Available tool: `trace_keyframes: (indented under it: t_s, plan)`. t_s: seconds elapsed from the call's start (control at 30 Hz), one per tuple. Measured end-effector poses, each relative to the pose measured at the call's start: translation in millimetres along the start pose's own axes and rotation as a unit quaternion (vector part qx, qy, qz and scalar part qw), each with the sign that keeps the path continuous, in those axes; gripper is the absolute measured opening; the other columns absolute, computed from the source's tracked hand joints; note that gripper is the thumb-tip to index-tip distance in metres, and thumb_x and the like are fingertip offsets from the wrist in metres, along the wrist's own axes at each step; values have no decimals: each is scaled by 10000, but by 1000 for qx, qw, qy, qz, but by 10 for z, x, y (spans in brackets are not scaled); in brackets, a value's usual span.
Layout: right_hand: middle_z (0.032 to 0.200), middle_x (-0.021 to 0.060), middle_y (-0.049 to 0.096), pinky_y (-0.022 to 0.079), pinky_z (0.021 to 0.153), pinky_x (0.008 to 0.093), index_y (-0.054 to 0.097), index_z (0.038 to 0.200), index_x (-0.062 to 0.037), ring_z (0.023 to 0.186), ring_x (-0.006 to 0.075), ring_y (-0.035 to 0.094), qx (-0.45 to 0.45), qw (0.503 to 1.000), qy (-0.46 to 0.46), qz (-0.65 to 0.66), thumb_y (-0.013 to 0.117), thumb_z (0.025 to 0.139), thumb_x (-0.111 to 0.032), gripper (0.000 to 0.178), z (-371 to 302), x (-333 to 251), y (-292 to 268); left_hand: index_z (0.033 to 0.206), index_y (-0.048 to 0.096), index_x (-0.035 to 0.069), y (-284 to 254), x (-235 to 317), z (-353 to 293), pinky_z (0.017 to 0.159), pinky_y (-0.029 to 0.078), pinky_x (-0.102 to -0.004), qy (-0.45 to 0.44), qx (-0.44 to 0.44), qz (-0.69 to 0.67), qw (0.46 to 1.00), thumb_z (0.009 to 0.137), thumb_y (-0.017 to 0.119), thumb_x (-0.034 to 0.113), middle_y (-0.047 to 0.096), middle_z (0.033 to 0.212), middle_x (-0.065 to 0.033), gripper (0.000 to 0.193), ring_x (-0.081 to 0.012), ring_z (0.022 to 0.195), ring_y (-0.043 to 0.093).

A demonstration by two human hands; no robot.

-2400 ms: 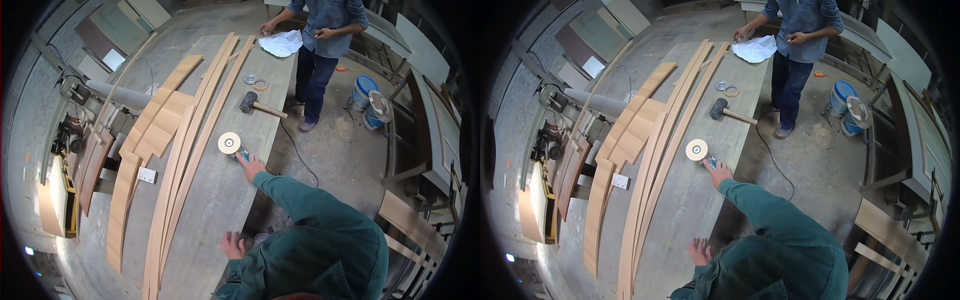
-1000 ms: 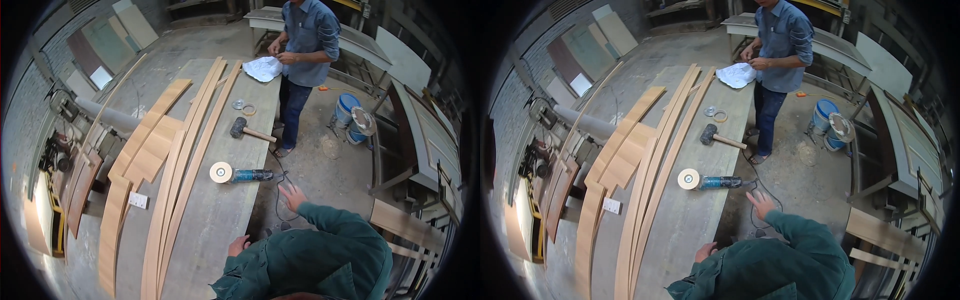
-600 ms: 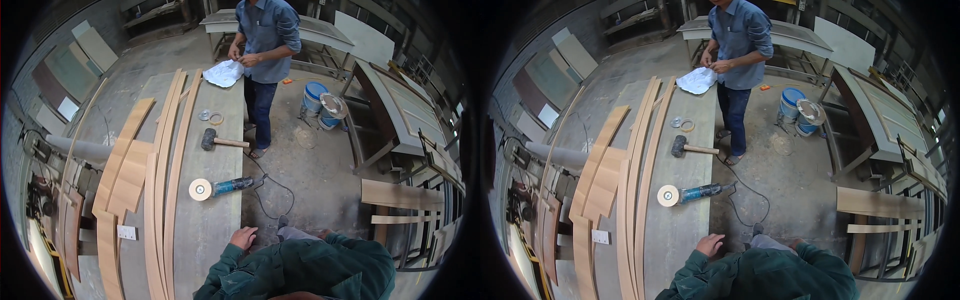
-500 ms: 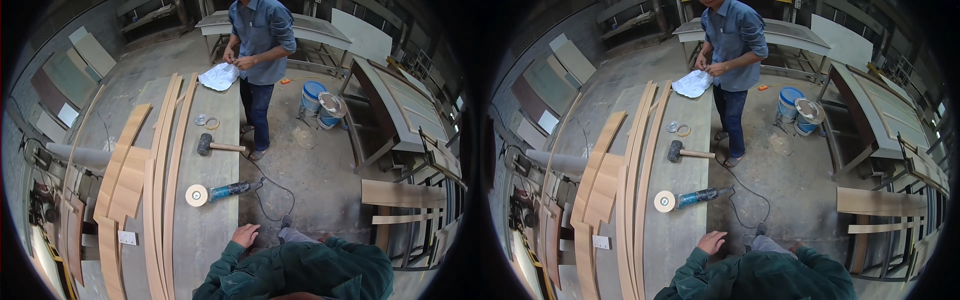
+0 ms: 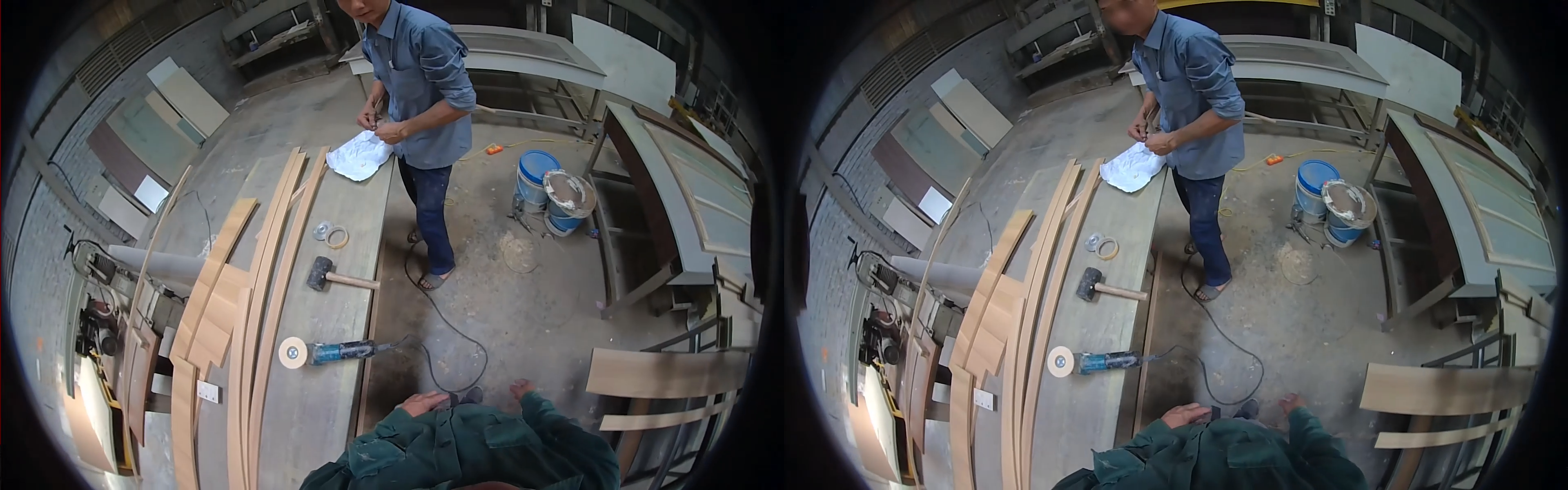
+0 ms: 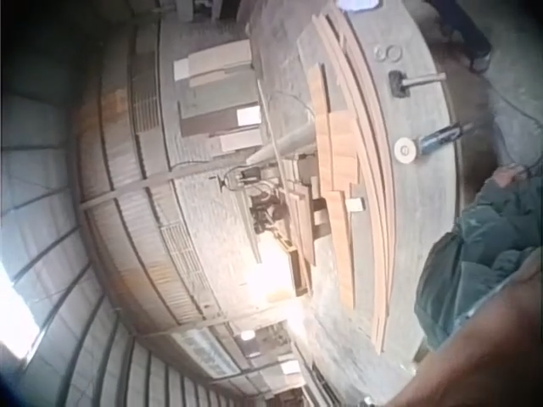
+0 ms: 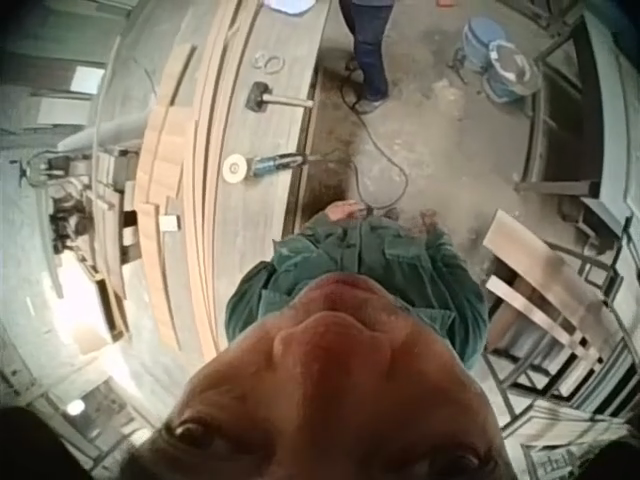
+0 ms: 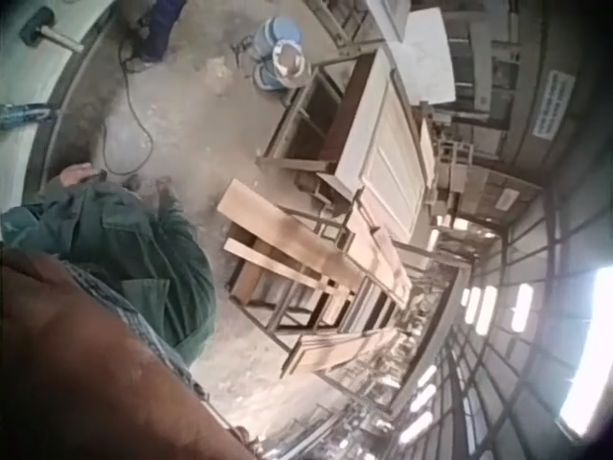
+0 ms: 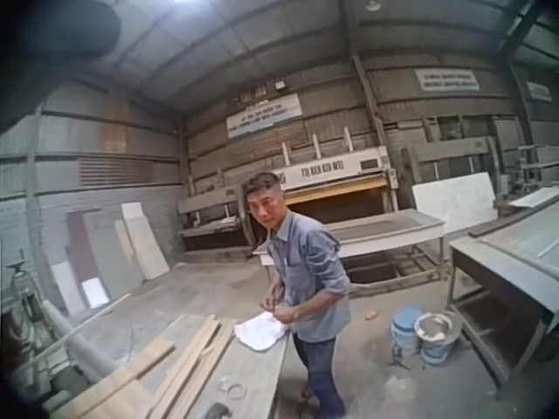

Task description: Sanding a wooden plank and preparing wooden strips using an angle grinder and a mallet.

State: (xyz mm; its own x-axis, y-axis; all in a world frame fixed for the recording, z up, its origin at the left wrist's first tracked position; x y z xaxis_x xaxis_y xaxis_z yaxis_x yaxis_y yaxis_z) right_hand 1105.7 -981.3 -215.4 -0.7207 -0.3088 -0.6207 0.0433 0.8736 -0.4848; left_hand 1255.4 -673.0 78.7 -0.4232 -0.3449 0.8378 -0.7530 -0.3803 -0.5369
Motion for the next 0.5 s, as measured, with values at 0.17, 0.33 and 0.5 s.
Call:
trace_keyframes:
  t_s: [0.17,0.33,0.5]
  plan:
    - [789,117,652,496,481,359,591,1139,-35,559,218,606,32,990,98,97,686,812,-256,406,53,357,-566,1198,566,126,-193,154,391,785,483,-424,-29,-2,23,999,865,601,189,596,1018,-148,341,-377,932,584]
    - [794,131,653,515,544,372,612,1089,-43,644,248,630,50,977,183,93,646,836,-277,346,-141,552,-762,1169,580,129,-759,-272,740,828,478,-434,-15,123,132,983,804,659,226,598,1054,-137,386,-352,979,578]
    - [822,134,660,513,546,376,591,1135,-43,662,253,641,26,976,213,42,661,828,-274,390,-728,1187,-1423,1338,410,1,-2227,-1426,827,1031,338,-471,-209,412,99,881,785,681,297,470,1280,-267,683,-442,1195,421]
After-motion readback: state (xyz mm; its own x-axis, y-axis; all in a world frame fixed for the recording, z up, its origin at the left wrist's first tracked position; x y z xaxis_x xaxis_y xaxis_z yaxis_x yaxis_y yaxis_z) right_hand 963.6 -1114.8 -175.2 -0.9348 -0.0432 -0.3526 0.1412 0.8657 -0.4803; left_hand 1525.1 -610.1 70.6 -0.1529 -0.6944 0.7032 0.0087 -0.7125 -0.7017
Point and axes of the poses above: each hand's wrist, its own z-axis towards the middle knuckle, its own y-axis out of the palm, x = y × z, the point moved 9 cm from there along z, towards the middle knuckle
